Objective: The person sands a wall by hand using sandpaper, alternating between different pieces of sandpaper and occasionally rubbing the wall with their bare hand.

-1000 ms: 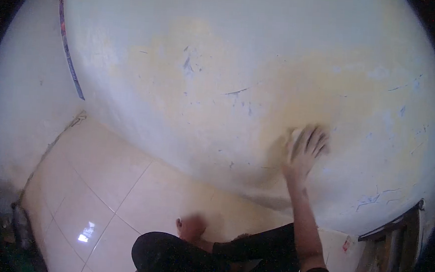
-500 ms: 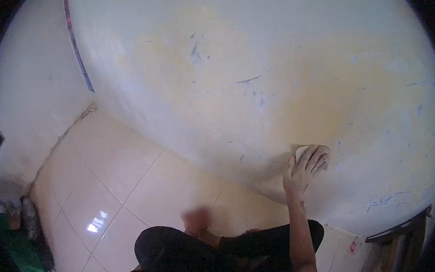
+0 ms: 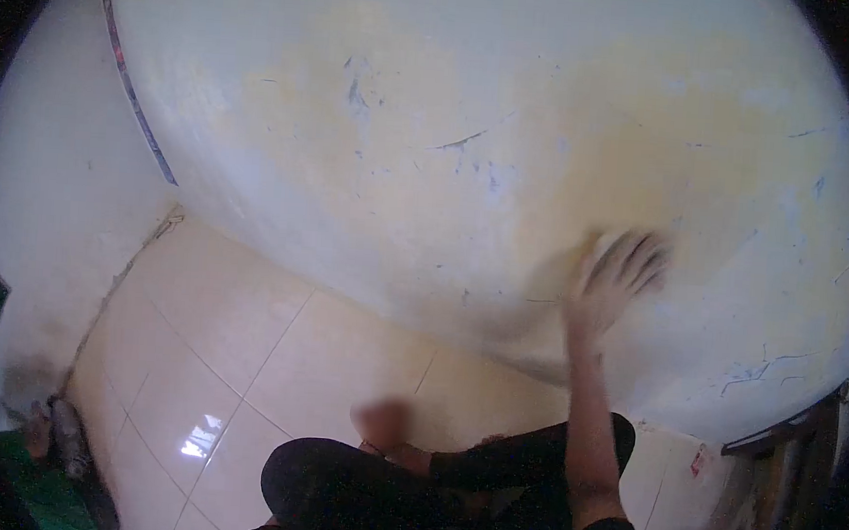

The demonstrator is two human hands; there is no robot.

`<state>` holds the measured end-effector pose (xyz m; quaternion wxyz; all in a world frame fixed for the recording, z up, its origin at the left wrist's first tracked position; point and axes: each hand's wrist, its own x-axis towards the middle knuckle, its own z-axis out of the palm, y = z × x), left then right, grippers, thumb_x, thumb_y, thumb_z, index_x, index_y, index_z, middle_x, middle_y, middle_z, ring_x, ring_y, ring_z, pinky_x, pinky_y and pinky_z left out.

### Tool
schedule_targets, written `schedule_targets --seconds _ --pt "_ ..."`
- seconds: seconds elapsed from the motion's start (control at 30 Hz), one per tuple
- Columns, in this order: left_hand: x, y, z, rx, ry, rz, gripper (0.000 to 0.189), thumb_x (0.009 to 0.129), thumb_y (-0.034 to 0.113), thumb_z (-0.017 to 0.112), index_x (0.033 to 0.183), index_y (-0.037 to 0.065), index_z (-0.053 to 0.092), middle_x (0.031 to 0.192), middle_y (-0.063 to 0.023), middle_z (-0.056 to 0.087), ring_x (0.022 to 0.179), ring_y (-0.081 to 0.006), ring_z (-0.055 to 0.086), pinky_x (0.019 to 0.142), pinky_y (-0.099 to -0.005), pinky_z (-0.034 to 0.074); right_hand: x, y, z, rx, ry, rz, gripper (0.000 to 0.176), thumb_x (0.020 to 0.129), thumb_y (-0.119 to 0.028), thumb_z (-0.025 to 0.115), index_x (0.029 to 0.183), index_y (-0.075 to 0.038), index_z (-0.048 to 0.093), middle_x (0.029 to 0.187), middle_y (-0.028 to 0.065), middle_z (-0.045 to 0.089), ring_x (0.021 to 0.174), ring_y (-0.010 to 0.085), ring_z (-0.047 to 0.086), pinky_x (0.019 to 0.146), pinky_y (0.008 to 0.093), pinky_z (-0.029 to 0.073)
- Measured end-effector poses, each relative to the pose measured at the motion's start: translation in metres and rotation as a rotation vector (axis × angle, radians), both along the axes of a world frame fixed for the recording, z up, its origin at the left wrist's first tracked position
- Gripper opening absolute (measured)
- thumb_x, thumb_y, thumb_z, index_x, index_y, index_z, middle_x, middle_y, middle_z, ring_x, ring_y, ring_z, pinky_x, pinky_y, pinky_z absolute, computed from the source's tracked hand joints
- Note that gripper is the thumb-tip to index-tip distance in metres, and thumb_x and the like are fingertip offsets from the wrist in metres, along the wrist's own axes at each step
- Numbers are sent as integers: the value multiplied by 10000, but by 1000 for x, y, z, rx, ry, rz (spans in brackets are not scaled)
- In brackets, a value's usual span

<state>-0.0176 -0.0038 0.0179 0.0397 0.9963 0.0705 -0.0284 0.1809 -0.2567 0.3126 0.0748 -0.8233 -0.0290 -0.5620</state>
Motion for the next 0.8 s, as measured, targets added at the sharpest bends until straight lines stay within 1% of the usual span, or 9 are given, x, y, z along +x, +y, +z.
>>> schedule_targets --seconds 0.07,0.17,0.27,0.3,0.37,0.47,0.57,0.7,0.8 --pt "-2 4 -13 23 -2 -22 225 868 266 515 959 70 578 864 -89 621 794 -276 637 676 -482 492 -15 3 -93 -18 385 47 661 945 -364 434 1420 57 248 1482 307 155 1356 532 97 1081 624 89" --pt "-2 6 -22 55 -186 -102 220 857 235 508 956 48 568 866 -109 623 760 -288 643 662 -465 506 -26 0 -94 26 371 146 693 931 -381 462 1414 68 248 1470 325 161 1354 538 88 1076 634 85" --pt "-1 -12 34 24 -8 34 209 857 229 503 955 57 569 879 -105 627 808 -290 647 705 -473 504 -20 11 7 -13 134 137 687 943 -350 462 1441 40 195 1498 296 95 1371 514 30 1089 603 35" --pt "2 -12 27 26 3 20 210 857 233 504 957 61 570 882 -104 629 814 -291 649 711 -474 504 -15 12 46 -113 -18 95 682 944 -354 461 1447 24 198 1507 278 93 1377 501 32 1092 594 26" --pt "3 -4 1 30 24 4 211 856 242 508 960 69 572 888 -101 631 826 -294 651 723 -475 504 -13 14 116 100 -5 191 672 947 -377 445 1455 -6 207 1520 241 104 1388 473 43 1093 592 37" --pt "-2 1 -17 50 -67 -6 203 844 261 525 923 88 597 878 -92 632 800 -284 651 706 -476 503 0 11 146 87 -114 104 658 950 -386 433 1449 -8 232 1517 231 142 1387 465 80 1089 598 59" --pt "-2 0 -9 68 -73 -49 203 836 279 533 873 101 625 856 -92 635 766 -286 648 683 -465 504 -3 15 85 75 24 88 645 941 -378 443 1434 1 269 1499 245 188 1375 483 107 1080 616 84" --pt "-3 8 -24 66 -74 -138 225 834 293 533 831 92 635 826 -91 633 755 -294 641 681 -470 496 -18 9 -79 -32 320 78 640 899 -406 498 1380 -4 368 1457 247 273 1300 500 266 1047 652 165" --pt "4 7 -29 54 -88 -101 233 832 291 530 825 82 632 822 -98 632 748 -304 640 671 -469 496 -29 8 -86 32 356 179 698 917 -386 477 1393 80 268 1469 314 166 1328 565 107 1047 666 88"
